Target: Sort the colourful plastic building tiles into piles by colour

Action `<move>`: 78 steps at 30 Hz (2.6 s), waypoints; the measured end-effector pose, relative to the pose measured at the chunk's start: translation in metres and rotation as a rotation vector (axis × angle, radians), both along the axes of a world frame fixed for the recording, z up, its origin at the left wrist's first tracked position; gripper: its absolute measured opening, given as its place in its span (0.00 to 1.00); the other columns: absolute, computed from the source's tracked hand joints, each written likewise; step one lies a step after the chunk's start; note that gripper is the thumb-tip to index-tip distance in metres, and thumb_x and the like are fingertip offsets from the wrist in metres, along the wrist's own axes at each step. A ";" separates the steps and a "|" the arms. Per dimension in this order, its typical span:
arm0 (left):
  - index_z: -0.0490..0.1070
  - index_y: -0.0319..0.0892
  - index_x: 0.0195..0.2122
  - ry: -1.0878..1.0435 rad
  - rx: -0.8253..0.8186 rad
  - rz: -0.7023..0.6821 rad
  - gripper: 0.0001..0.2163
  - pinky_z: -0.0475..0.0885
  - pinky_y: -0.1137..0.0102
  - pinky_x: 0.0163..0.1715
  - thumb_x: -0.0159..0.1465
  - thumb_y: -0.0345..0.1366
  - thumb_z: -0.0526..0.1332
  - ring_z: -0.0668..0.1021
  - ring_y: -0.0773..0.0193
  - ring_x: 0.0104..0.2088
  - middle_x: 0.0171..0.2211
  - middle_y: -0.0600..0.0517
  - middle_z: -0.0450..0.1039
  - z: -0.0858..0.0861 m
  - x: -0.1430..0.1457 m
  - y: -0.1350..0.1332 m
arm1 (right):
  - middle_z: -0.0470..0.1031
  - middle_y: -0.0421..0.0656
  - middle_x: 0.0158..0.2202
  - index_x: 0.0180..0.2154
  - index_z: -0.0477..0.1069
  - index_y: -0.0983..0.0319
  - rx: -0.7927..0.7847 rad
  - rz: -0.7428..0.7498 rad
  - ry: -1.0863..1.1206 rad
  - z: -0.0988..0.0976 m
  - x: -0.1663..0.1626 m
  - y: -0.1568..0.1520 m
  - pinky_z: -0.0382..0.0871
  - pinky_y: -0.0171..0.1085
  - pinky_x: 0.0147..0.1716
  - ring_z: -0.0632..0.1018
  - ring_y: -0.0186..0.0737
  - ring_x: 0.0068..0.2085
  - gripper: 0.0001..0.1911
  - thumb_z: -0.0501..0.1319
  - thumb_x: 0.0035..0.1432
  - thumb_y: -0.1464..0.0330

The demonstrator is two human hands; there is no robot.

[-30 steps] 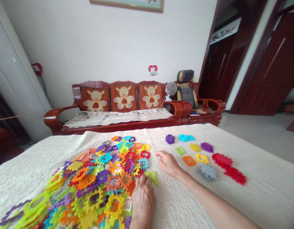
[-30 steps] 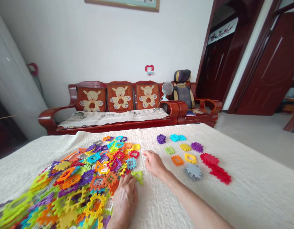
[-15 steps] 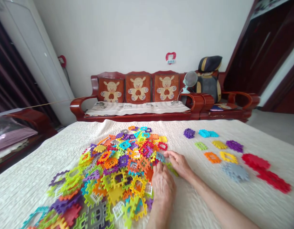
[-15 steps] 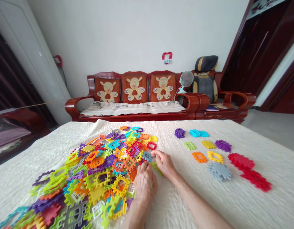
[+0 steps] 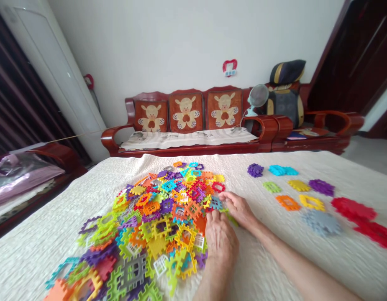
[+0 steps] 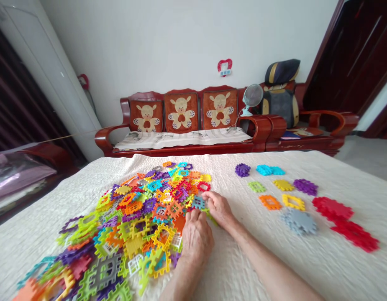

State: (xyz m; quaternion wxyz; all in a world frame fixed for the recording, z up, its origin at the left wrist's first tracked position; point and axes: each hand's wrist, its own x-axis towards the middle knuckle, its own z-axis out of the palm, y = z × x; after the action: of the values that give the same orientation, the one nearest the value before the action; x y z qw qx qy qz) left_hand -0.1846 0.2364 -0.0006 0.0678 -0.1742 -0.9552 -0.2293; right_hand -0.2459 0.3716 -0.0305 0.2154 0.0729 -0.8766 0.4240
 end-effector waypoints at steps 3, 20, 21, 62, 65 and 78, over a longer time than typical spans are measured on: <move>0.72 0.40 0.45 0.036 -0.008 0.010 0.16 0.69 0.59 0.49 0.62 0.27 0.48 0.71 0.53 0.48 0.47 0.46 0.72 -0.004 0.000 0.002 | 0.80 0.46 0.38 0.39 0.73 0.61 -0.022 -0.012 -0.011 0.002 -0.001 0.001 0.72 0.41 0.43 0.80 0.42 0.40 0.17 0.49 0.53 0.70; 0.60 0.37 0.62 -0.018 -0.084 0.154 0.26 0.57 0.48 0.61 0.61 0.33 0.50 0.56 0.46 0.65 0.65 0.42 0.55 -0.015 -0.004 0.001 | 0.80 0.46 0.39 0.39 0.74 0.61 0.011 -0.007 -0.027 0.000 -0.002 0.008 0.72 0.41 0.46 0.80 0.43 0.41 0.17 0.51 0.54 0.63; 0.60 0.36 0.62 -0.021 -0.090 0.180 0.26 0.57 0.48 0.61 0.60 0.33 0.51 0.57 0.46 0.65 0.65 0.42 0.55 -0.013 -0.005 -0.002 | 0.80 0.46 0.38 0.39 0.74 0.60 0.013 -0.003 -0.030 0.000 -0.002 0.008 0.72 0.41 0.45 0.80 0.42 0.41 0.17 0.50 0.54 0.64; 0.51 0.30 0.65 -0.054 -0.149 -0.159 0.28 0.55 0.52 0.63 0.68 0.41 0.42 0.50 0.46 0.67 0.67 0.37 0.49 -0.019 0.047 -0.001 | 0.81 0.44 0.33 0.37 0.75 0.61 -0.122 -0.059 -0.086 -0.011 -0.014 0.025 0.73 0.38 0.38 0.80 0.42 0.37 0.16 0.52 0.51 0.65; 0.52 0.29 0.65 -0.053 -0.148 -0.220 0.29 0.55 0.52 0.63 0.67 0.43 0.43 0.52 0.44 0.66 0.66 0.36 0.51 -0.016 0.043 -0.006 | 0.81 0.44 0.33 0.36 0.75 0.61 -0.110 -0.064 -0.076 -0.011 -0.015 0.026 0.73 0.38 0.38 0.80 0.42 0.36 0.15 0.53 0.51 0.65; 0.48 0.26 0.65 -0.056 -0.127 -0.168 0.29 0.54 0.52 0.63 0.65 0.38 0.45 0.50 0.45 0.67 0.67 0.35 0.47 -0.020 0.048 0.009 | 0.81 0.43 0.31 0.33 0.76 0.61 -0.146 -0.107 -0.100 -0.003 -0.014 0.023 0.73 0.37 0.36 0.81 0.42 0.35 0.15 0.53 0.49 0.64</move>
State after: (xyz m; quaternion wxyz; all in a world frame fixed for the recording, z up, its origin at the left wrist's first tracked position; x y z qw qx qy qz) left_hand -0.1371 0.2450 -0.0202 0.0104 -0.2512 -0.9513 -0.1781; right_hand -0.2596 0.3942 -0.0337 0.1983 -0.0112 -0.8558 0.4777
